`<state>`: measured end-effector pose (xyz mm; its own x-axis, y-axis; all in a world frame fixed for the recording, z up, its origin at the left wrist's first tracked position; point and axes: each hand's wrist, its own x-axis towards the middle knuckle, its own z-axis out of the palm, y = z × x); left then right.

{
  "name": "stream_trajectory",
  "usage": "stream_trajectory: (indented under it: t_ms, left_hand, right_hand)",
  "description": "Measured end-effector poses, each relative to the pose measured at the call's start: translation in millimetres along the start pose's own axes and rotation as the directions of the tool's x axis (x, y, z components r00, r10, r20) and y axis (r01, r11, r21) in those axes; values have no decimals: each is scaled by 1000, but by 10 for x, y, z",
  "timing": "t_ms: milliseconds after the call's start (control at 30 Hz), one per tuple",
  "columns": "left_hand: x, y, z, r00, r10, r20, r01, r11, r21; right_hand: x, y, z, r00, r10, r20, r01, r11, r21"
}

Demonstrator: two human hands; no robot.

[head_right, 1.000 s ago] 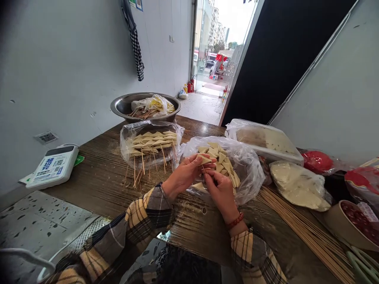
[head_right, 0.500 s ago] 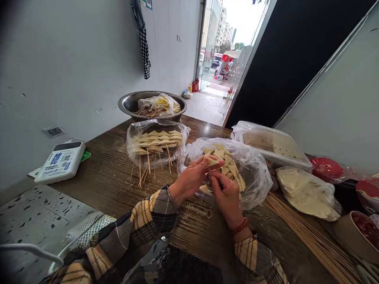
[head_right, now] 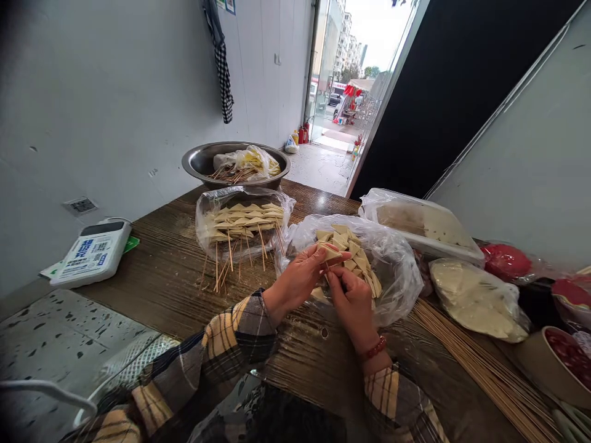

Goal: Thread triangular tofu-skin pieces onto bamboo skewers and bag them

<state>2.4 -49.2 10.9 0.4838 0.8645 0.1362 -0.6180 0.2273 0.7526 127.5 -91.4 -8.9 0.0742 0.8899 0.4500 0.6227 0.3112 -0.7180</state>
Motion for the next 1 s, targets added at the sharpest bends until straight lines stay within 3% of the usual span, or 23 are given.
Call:
stream_trajectory:
  t_ms: [233, 400, 600, 833, 1000]
  left_hand:
    - [-3, -30, 42, 998, -46, -44, 48, 998, 44]
    - [34, 42, -4, 993, -92, -69, 98, 992, 82]
    - [107, 192, -124, 987, 44, -157, -32, 997, 77]
    - [114, 97, -65, 987, 27, -155, -15, 997, 80]
    - [79, -37, -1, 996, -70, -52, 77, 987, 143]
  right_hand:
    - [38, -35, 7, 999, 13, -40, -14, 1000, -7]
    - [67, -29, 3, 999, 43, 32, -47, 991, 125]
    - [32, 2, 17, 987, 82, 138, -111, 970, 215]
    - [63, 5, 54, 997, 67, 32, -72, 978, 193]
    - [105, -3, 14, 998, 70, -3, -67, 975, 211]
